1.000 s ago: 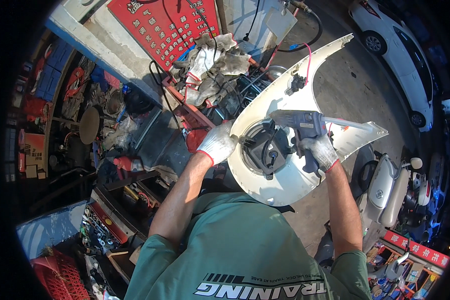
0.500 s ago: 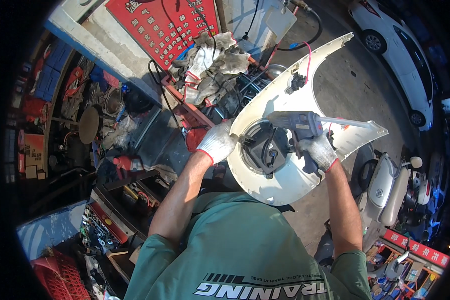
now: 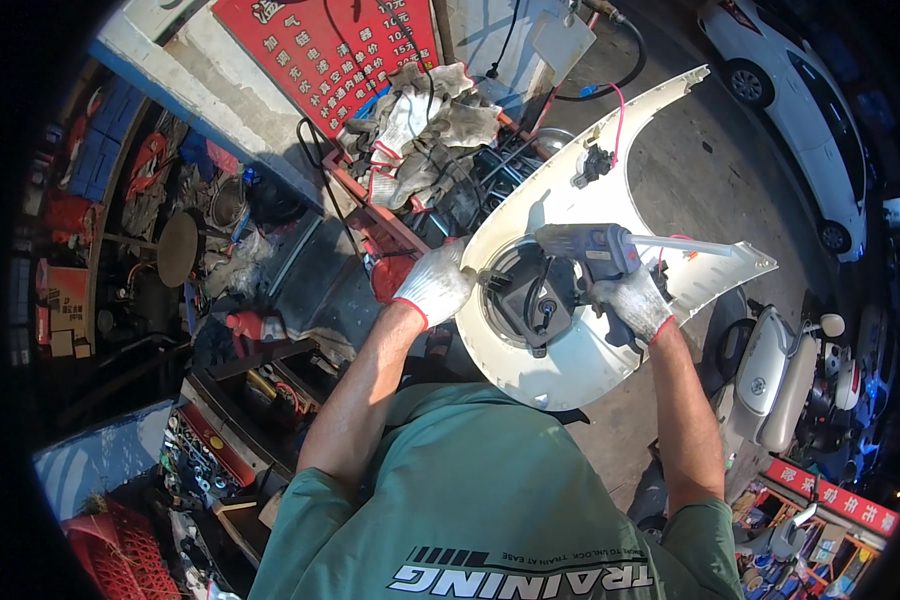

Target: The person aligns a headlight component onto a scooter fairing by hand and secures it by applying glue around its edges using a hot glue gun.

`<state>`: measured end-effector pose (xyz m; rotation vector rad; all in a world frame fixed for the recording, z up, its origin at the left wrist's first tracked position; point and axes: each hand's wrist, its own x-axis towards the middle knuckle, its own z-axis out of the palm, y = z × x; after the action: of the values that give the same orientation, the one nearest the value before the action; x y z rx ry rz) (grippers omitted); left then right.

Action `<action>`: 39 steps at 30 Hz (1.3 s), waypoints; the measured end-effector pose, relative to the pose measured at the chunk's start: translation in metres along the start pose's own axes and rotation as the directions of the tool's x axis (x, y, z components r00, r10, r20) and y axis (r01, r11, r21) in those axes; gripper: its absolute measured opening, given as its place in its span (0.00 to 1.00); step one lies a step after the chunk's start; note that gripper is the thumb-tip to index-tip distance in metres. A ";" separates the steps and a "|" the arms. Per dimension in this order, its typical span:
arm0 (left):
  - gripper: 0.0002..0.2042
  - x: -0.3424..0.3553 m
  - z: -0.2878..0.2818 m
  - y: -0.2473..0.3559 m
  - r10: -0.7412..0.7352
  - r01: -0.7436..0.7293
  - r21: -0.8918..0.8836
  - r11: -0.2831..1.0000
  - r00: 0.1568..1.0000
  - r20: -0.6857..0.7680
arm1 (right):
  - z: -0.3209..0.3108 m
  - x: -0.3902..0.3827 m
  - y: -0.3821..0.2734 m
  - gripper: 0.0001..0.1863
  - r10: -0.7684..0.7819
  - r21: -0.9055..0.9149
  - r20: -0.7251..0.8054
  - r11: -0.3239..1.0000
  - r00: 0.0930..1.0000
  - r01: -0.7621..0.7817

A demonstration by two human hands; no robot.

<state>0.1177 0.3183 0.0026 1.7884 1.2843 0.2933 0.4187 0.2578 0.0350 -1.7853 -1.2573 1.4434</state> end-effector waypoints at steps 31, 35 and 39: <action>0.18 0.003 0.005 -0.008 0.017 -0.017 -0.006 1.000 1.000 0.001 | 0.000 -0.002 -0.009 0.15 0.053 -0.092 -0.043 0.994 0.998 -0.056; 0.18 0.001 0.002 -0.004 0.018 -0.018 -0.030 0.999 1.000 0.010 | -0.003 -0.001 -0.006 0.15 0.037 -0.126 -0.037 0.991 0.999 -0.042; 0.18 0.002 0.002 -0.006 0.009 -0.009 -0.010 1.000 1.000 0.019 | 0.000 -0.003 -0.011 0.15 0.025 -0.133 -0.016 0.991 1.000 -0.027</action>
<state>0.1162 0.3192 -0.0040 1.7852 1.2592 0.2862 0.4148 0.2602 0.0453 -1.9023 -1.3562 1.3875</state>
